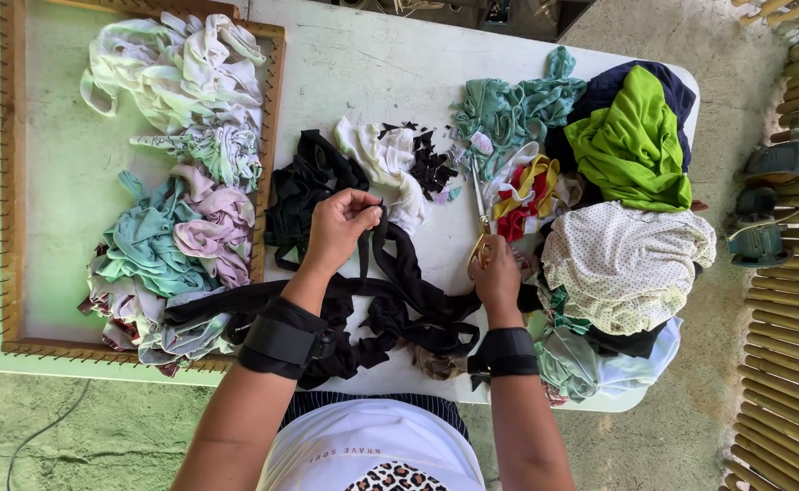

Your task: The person prepares fabric strips for rug weaving by cutting fabric with scissors, then straightening and aligning the strips by hand. The person also pulls threads from the fabric and cuts them with scissors.

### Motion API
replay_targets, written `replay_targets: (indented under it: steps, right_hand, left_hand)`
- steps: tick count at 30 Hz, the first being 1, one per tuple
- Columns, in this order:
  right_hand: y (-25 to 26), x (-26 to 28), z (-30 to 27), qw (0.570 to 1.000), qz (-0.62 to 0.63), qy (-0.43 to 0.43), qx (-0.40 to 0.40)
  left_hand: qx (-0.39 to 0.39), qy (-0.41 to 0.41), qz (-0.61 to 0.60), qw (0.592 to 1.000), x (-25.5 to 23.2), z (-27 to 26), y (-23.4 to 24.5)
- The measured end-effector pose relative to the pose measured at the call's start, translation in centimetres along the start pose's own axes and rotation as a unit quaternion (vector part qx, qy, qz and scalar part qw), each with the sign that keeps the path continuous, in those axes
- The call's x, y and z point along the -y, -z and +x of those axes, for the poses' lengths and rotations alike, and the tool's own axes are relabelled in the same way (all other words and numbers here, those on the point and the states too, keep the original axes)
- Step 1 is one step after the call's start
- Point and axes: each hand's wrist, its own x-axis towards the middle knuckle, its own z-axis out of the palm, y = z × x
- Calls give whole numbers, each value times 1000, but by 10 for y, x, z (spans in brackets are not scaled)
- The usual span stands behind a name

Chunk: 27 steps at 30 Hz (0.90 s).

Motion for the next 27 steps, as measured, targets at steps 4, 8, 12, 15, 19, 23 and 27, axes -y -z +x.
replay_targets:
  steps: [4, 8, 12, 15, 19, 23, 27]
  right_hand:
    - [11, -9, -6, 981, 153, -88, 85]
    - [21, -11, -11, 945, 300, -83, 103]
    - [38, 15, -24, 930, 337, -64, 130]
    - [46, 37, -31, 908, 378, 11, 182]
    - [67, 81, -31, 897, 375, 50, 229]
    - [71, 99, -26, 896, 361, 47, 255]
    - [66, 96, -23, 880, 392, 11, 267]
  left_hand:
    - [-6, -18, 50, 999, 0, 2, -8]
    - [16, -58, -91, 994, 4, 10, -17]
    - [4, -69, -74, 995, 0, 5, -27]
    - [-5, -49, -106, 993, -5, 2, -33]
    - [-22, -26, -101, 994, -18, -2, -38]
    - [-17, -48, -46, 998, -10, 0, -37]
    - [-19, -72, 0, 997, -11, 1, -41]
